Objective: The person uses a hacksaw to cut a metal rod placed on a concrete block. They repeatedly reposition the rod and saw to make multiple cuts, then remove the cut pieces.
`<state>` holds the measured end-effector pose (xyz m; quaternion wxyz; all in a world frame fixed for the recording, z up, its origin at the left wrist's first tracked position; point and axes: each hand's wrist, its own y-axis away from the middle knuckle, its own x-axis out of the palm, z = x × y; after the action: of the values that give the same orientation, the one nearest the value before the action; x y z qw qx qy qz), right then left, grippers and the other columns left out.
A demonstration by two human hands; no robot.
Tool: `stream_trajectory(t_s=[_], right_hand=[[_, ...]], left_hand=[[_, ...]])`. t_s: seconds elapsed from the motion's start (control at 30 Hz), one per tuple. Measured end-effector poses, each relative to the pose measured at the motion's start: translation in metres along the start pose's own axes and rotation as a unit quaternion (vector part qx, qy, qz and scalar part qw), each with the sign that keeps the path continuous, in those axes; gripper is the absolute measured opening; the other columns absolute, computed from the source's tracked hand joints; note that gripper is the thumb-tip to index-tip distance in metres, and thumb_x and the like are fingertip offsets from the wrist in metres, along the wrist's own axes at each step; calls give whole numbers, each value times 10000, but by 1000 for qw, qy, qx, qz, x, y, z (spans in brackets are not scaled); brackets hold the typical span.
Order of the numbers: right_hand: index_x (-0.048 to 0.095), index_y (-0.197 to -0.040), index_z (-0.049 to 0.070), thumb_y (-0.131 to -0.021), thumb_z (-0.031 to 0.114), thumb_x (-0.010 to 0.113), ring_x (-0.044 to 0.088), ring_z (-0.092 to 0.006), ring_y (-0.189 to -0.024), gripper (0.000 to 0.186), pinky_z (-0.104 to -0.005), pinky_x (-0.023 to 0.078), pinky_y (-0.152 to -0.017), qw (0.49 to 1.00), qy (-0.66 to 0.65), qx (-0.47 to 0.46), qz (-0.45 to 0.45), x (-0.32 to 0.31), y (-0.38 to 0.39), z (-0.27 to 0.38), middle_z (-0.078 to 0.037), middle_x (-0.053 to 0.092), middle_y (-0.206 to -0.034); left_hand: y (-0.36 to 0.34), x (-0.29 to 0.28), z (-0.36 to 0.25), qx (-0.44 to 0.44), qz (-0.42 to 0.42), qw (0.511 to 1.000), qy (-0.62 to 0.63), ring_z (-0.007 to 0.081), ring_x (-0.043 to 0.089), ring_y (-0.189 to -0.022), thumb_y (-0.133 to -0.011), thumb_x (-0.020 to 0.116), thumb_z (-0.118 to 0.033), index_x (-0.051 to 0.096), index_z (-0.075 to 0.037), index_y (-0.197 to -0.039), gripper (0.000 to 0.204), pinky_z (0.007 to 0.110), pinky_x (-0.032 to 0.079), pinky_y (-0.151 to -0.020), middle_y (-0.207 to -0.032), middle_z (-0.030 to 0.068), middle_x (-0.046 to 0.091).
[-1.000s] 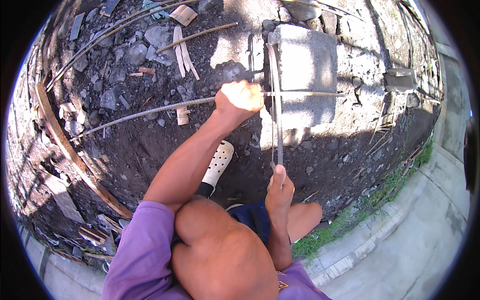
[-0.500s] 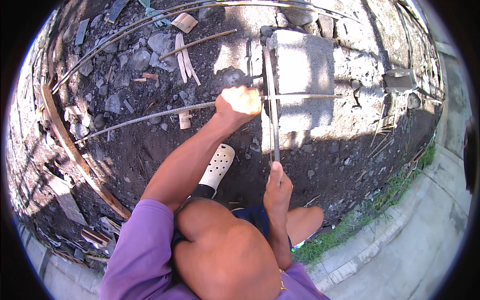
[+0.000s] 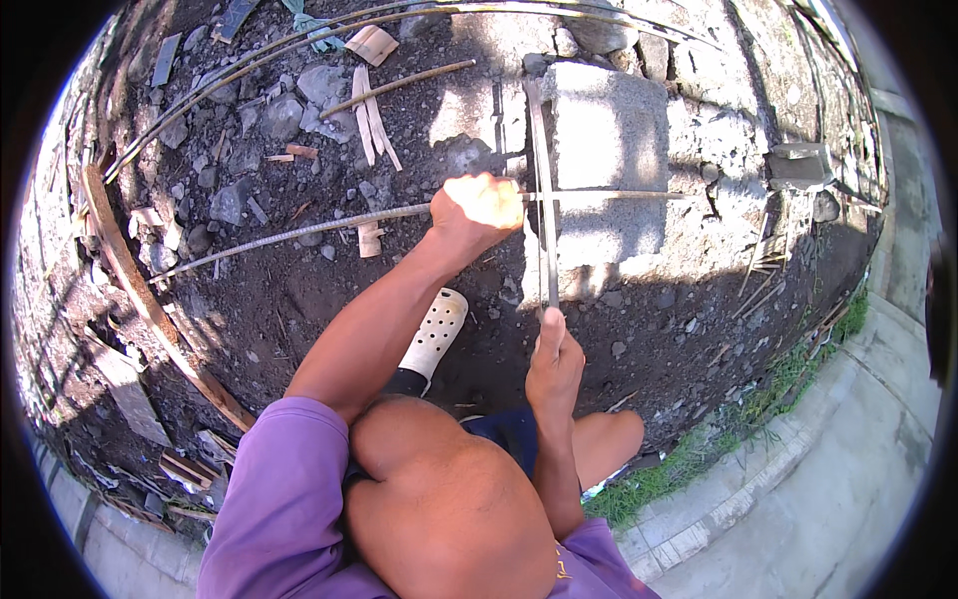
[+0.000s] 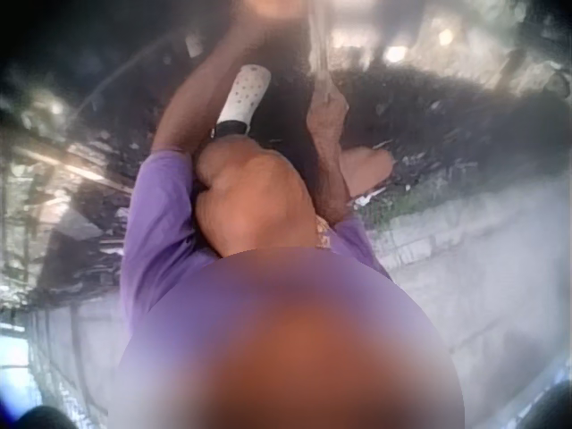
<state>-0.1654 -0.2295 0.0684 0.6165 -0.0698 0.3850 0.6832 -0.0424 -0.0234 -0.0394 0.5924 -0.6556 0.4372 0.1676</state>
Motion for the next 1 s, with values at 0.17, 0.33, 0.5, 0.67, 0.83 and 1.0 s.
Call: stream_trajectory(t_s=[0.17,0.33,0.5,0.67,0.83,1.0], right_hand=[[524,-784,-35,-1122,446,492,375,-124,-638,589,-380,329,-550,996,17,78,28,-38,75,-7,-44,381,-621],[512,-801,-62,-1114,466,504,347,-167,-645,614,-432,356,-575,994,21,-104,-9,13,-33,33,-141,352,-637],[506,-783,-41,-1115,480,496,367,-159,-657,618,-407,355,-573,1000,-2,-17,1,-6,7,2,-110,381,-643],[504,-774,-46,-1113,460,509,357,-159,-631,610,-420,341,-552,997,-2,76,32,-42,85,3,-101,371,-617],[515,-784,-67,-1112,449,511,319,-239,-620,612,-453,375,-581,999,46,-23,-7,7,-38,39,-169,389,-615],[515,-787,-63,-1111,430,522,343,-212,-625,590,-454,397,-593,1000,7,-1,-21,3,4,3,-166,394,-629]], left_hand=[[10,6,-8,-82,20,996,28,210,558,-450,-656,720,-168,578,-155,-630,145,372,468,-401,-540,16,501],[8,1,-11,-141,73,987,11,227,589,-480,-717,721,-199,607,-149,-660,136,381,513,-464,-560,27,547],[6,-1,-1,12,15,1000,-6,176,532,-506,-555,711,-173,563,-147,-654,180,321,467,-444,-571,-17,459],[13,6,-5,-13,-10,1000,15,179,508,-459,-566,711,-144,559,-161,-631,167,343,436,-397,-539,-17,442],[7,2,-9,-149,188,971,4,243,679,-611,-766,692,-253,633,-156,-657,157,397,531,-480,-625,48,620],[-1,-1,0,-26,61,998,-15,192,581,-512,-629,724,-174,566,-171,-654,160,372,487,-436,-564,-14,483]])
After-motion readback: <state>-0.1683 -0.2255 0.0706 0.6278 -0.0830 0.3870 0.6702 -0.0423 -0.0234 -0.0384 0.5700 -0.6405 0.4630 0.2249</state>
